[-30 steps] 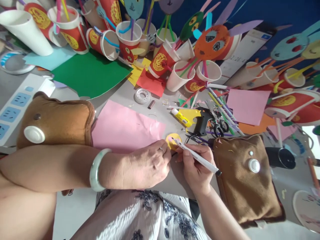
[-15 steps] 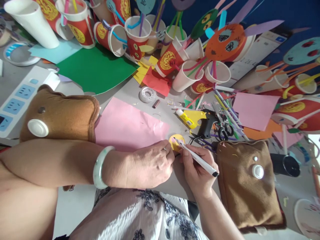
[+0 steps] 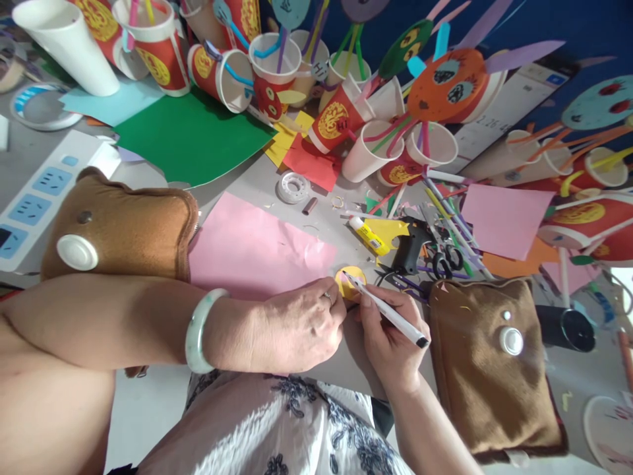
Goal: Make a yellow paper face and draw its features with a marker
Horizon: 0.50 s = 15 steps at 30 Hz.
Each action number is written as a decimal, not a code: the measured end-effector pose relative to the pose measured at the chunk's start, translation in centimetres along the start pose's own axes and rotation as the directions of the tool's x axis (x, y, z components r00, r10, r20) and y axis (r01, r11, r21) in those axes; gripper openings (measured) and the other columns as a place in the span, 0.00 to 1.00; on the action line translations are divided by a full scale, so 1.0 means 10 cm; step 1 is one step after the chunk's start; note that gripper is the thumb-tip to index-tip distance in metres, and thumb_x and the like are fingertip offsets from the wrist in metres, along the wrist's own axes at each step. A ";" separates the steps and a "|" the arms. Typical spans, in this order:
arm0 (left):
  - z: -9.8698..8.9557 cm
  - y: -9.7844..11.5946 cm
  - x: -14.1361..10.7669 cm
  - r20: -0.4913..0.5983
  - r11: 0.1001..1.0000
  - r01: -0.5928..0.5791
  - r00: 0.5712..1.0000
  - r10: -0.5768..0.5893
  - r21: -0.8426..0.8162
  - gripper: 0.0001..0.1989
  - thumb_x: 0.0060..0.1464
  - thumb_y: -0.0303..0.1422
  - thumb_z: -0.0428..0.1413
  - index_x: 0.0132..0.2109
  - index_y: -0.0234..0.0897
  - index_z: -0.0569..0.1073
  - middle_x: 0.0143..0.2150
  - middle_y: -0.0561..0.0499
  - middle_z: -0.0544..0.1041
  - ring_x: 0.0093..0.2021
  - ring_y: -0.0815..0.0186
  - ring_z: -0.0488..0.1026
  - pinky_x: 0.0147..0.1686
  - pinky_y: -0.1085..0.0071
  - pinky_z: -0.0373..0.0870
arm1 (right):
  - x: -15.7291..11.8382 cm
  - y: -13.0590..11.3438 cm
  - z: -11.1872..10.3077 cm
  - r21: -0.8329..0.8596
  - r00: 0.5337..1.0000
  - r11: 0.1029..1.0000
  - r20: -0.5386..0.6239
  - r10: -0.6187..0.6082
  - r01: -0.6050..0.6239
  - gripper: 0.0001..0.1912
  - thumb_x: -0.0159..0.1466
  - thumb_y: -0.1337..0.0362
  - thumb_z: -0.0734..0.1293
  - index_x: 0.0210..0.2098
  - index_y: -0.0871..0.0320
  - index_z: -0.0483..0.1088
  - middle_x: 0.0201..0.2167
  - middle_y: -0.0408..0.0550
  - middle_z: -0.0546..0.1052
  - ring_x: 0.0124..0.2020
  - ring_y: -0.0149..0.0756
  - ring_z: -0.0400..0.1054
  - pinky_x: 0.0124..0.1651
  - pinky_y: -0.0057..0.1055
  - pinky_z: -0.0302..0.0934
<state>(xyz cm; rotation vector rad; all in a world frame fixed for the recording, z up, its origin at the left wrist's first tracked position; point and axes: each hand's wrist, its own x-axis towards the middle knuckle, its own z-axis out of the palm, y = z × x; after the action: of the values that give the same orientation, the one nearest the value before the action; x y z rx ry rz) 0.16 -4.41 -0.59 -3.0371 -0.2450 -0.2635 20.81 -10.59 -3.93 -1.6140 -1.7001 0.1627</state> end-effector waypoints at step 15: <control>-0.03 -0.01 0.02 0.054 1.000 -0.002 0.999 0.002 0.001 0.15 0.64 0.27 0.50 0.50 0.33 0.81 0.47 0.40 0.81 0.47 0.55 0.76 0.59 0.52 0.65 | 0.00 0.00 -0.01 -0.008 1.000 1.000 0.007 0.012 -0.012 0.04 0.68 0.68 0.70 0.43 0.58 0.75 0.31 0.43 0.82 0.26 0.29 0.76 0.31 0.24 0.69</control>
<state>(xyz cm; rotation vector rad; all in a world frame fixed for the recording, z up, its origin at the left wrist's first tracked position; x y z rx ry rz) 0.24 -4.28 -0.24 -3.0459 -0.2458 -0.1813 20.83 -10.66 -3.87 -1.6313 -1.6988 0.1673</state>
